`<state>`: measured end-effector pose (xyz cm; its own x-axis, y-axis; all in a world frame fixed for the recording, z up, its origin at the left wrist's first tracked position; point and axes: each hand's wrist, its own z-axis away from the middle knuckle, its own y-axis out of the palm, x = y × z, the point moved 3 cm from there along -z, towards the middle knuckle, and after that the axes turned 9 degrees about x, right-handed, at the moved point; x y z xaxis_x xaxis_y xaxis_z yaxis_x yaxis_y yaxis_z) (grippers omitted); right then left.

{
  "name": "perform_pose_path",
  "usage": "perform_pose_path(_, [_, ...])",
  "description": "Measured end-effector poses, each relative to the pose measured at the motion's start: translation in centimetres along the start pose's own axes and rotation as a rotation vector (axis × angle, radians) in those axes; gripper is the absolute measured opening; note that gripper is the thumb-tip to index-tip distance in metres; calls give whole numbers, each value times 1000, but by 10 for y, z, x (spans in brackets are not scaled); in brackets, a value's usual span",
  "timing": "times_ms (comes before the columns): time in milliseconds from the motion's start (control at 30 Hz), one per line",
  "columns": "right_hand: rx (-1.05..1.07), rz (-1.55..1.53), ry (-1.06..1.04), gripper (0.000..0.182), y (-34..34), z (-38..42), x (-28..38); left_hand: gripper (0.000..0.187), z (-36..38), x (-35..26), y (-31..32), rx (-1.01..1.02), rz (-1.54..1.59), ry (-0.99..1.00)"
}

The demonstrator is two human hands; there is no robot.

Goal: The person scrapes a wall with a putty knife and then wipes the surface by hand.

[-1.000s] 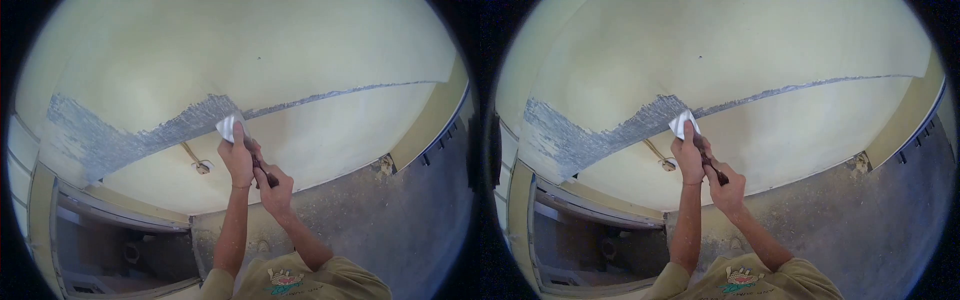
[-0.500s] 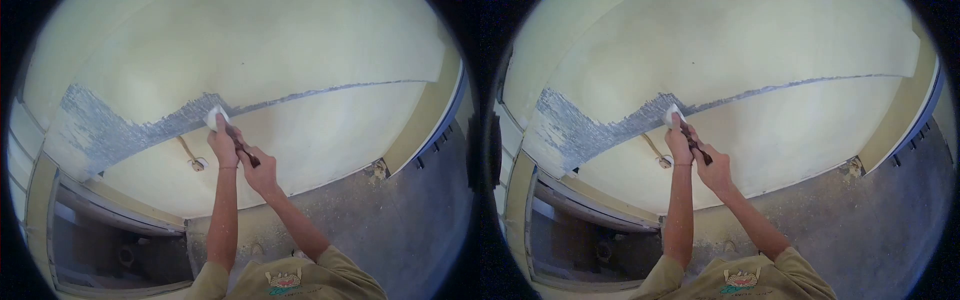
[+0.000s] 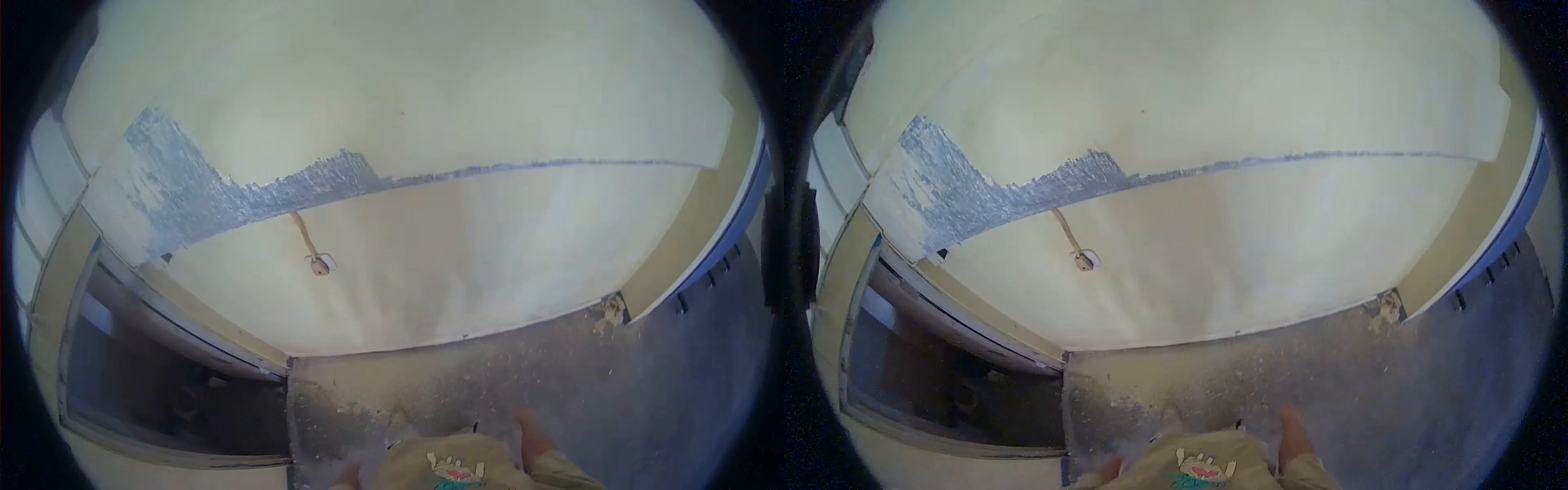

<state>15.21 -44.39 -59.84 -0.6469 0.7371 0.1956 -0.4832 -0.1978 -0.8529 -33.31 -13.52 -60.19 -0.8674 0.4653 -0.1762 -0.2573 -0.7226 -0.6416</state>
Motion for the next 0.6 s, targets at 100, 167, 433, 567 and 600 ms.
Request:
perform_pose_path(100, [34,-140,35,29,-30,-2,7,52,-15,-24,-49,-58,-8,43])
perform_pose_path(167, [91,-232,59,28,-24,2,3,51,-10,-28,-63,-69,-12,55])
perform_pose_path(433, [379,-574,261,27,32,71,-64,44,17,-43,-38,-23,-34,140])
perform_pose_path(567, [523,-779,426,29,82,149,-90,41,45,-34,-3,37,-83,208])
perform_pose_path(600, [558,-840,469,30,97,171,-88,40,55,-29,0,53,-104,226])
